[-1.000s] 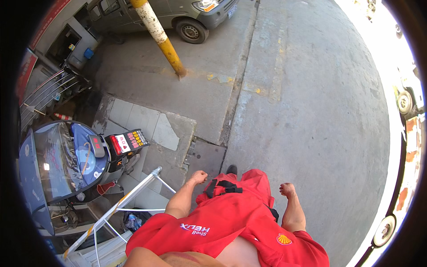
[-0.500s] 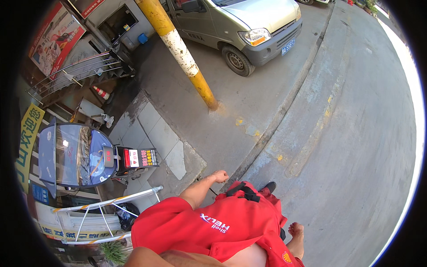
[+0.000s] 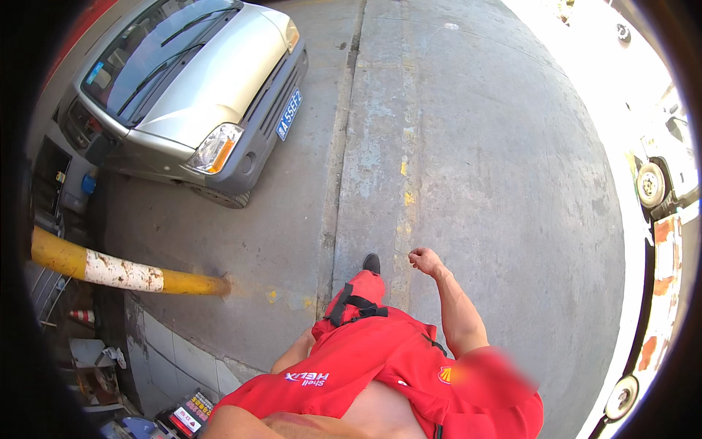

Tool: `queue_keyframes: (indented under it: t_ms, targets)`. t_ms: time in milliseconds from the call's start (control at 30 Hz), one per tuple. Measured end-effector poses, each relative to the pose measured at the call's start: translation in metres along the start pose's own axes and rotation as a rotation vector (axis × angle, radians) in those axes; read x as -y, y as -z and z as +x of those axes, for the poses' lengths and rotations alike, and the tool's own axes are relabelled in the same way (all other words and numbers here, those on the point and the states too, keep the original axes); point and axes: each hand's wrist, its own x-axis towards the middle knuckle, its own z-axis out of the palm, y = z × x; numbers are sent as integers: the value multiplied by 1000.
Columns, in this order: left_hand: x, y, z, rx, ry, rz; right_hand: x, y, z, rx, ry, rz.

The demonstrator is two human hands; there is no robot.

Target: The person walks through a garage and office area, picks up a white plastic jug, and pours its contents into the coolant reservoir of a white car with the hood open. The person handles the jug and the reservoir cap during the process.

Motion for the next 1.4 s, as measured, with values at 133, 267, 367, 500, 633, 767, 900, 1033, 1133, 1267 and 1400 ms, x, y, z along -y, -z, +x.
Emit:
queue_keyframes:
  t_ms: [133,267,367,500,633,767,900,1033,1133,1267,1400]
  targets:
    - [-250,62,38,-146,-119,408,-91,69,23,-142,-498,223]
    - [-510,93,64,-297,-394,558,-190,111,24,-112,-447,531]
    - [-662,94,99,-366,-467,467,-228,134,44,-355,-991,719]
    - [-773,81,150,-357,-463,462,-210,199,137,-303,-1104,790]
    - [-816,79,187,-152,-135,464,-99,324,309,-254,-928,724]
    - [-843,86,228,-170,-95,374,103,462,513,-305,-402,618]
    - [-892,93,305,-165,41,283,329,547,686,-278,-67,310]
    - [-987,104,402,147,-135,-132,476,587,810,-125,168,114]
    - [-1084,114,451,250,-70,-383,492,622,869,-39,130,11]
    - [-1267,134,483,-154,-216,621,418,702,918,109,-258,161]
    - [-1506,166,518,-210,-263,434,329,789,959,191,-134,-517]
